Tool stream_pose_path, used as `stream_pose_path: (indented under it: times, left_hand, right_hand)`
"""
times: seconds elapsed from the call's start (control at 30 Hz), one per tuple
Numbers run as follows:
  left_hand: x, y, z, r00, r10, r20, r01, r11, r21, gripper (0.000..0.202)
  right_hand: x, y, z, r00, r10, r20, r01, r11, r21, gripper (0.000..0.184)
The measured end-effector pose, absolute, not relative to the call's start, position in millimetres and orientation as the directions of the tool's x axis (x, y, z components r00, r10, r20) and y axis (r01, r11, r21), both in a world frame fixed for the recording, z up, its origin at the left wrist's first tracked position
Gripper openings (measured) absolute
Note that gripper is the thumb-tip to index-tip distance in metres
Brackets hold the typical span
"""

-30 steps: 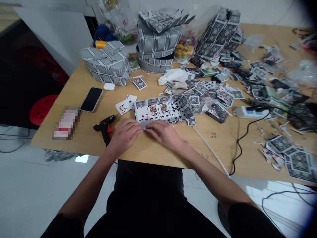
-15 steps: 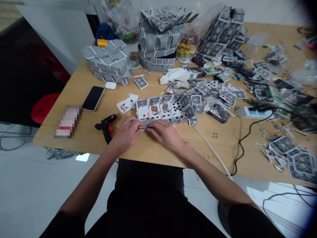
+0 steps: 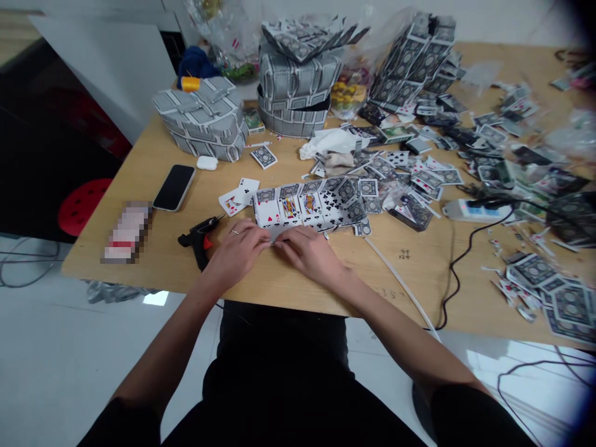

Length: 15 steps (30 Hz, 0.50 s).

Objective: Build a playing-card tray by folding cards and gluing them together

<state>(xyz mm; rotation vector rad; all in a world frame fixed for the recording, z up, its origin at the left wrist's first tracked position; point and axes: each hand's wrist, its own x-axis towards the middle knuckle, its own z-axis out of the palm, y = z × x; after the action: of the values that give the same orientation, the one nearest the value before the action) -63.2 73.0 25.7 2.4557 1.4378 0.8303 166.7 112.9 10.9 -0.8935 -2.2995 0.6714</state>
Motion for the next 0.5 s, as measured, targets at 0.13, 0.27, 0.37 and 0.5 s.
stream_pose_path:
  times: [0.13, 0.27, 0.37, 0.5]
  left_hand:
    - [-64.0, 72.0, 22.0, 0.400, 0.831, 0.386, 0.740, -0.541, 0.398, 0.012]
    - [-60.9, 68.2, 17.5, 0.380, 0.820, 0.428, 0.733, -0.549, 0.401, 0.016]
    - [-56.9, 66.6, 16.5, 0.334, 0.825, 0.456, 0.739, -0.530, 0.417, 0.016]
    - [-52.5, 67.4, 19.0, 0.293, 0.865, 0.408, 0.760, -0.470, 0.449, 0.017]
  right_hand:
    - [169.7, 115.4, 11.4, -0.616, 0.726, 0.305, 0.436, 0.637, -0.636, 0.017]
    - [173.4, 117.9, 12.0, -0.636, 0.715, 0.290, 0.438, 0.644, -0.627, 0.018]
    - [173.3, 118.9, 12.9, -0.636, 0.725, 0.263, 0.464, 0.632, -0.620, 0.019]
    - [170.1, 122.9, 19.7, -0.633, 0.750, 0.191, 0.504, 0.587, -0.634, 0.017]
